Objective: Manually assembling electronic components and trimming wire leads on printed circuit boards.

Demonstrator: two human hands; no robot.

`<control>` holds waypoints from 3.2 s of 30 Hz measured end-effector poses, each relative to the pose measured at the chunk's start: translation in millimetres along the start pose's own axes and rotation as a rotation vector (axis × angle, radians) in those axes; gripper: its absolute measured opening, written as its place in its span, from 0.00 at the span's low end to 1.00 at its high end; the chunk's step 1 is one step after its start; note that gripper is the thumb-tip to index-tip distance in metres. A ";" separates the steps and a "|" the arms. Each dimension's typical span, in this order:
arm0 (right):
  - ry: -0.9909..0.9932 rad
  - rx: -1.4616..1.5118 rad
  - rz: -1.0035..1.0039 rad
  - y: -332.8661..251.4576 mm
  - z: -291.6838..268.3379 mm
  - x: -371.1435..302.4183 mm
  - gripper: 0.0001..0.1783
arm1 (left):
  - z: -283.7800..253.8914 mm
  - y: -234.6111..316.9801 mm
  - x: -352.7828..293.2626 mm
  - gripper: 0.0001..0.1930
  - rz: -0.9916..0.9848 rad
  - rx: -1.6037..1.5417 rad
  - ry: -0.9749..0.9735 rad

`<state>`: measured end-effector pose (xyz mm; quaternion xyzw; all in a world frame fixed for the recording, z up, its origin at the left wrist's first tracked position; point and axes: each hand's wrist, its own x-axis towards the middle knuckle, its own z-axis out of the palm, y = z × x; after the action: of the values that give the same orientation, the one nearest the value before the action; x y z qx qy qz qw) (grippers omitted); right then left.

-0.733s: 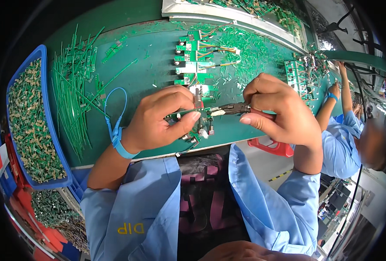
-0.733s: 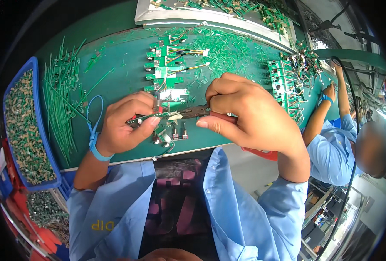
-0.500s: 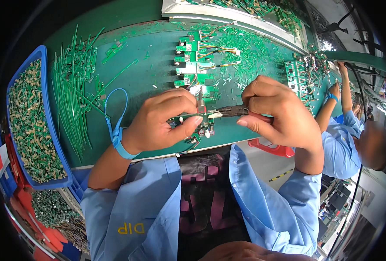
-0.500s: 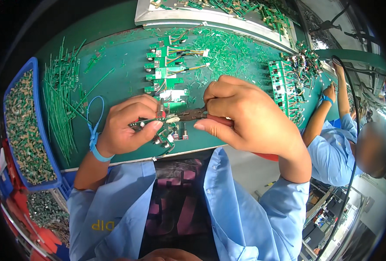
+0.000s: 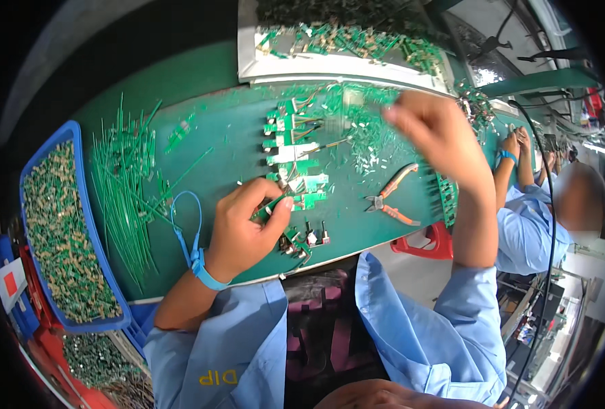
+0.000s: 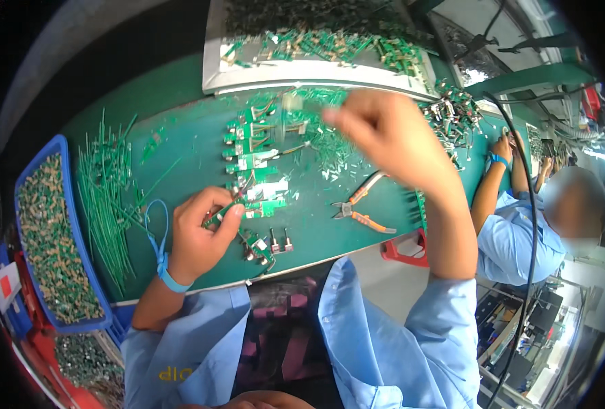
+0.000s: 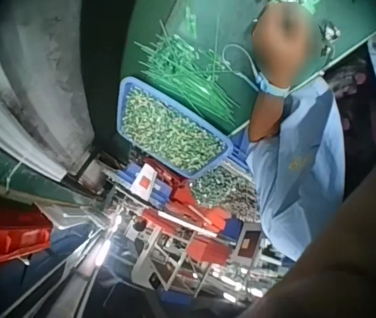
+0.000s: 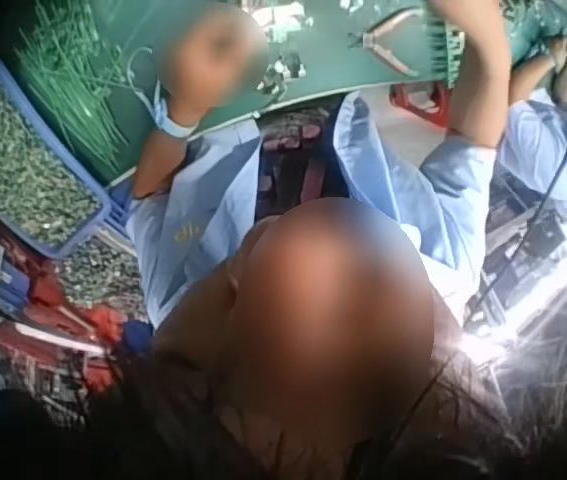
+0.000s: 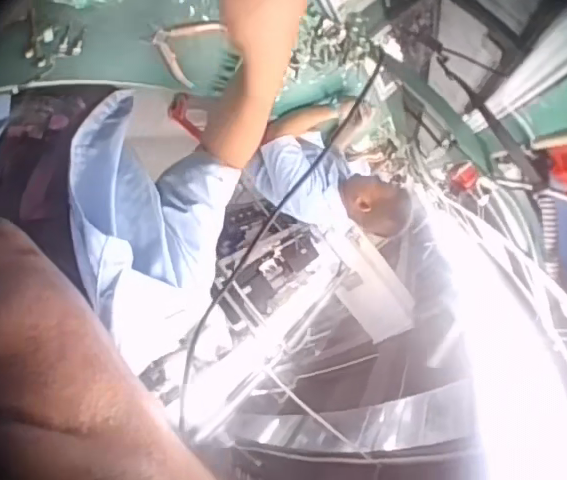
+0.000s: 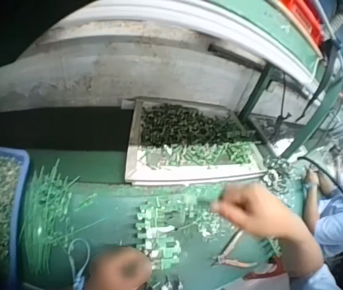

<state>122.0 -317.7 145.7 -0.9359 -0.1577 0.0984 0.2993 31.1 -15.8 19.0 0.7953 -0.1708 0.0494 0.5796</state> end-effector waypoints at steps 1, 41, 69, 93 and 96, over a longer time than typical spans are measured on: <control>0.149 -0.057 0.059 6.6 -5.2 16.3 0.24 | 2.0 -1.0 -1.5 0.07 -0.007 -0.021 0.000; 0.099 0.234 -0.136 8.0 172.9 -107.8 0.17 | -22.9 -9.0 -23.6 0.29 -0.419 -0.228 -0.206; 0.278 -0.081 -0.322 -35.3 213.9 -109.7 0.27 | -8.9 -25.6 -79.1 0.29 -0.482 -0.071 0.036; 0.249 -0.100 -0.745 -33.6 233.1 -113.5 0.04 | -76.2 -11.4 -80.0 0.25 -0.217 -0.065 -0.450; 0.277 -0.090 -0.746 -14.3 225.0 -103.8 0.04 | -74.1 -12.9 -94.2 0.25 -0.322 -0.074 -0.348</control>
<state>-40.6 -224.3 -16.8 -0.8311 -0.4488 -0.1510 0.2916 -44.0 77.4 5.2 0.7870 -0.1411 -0.1878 0.5705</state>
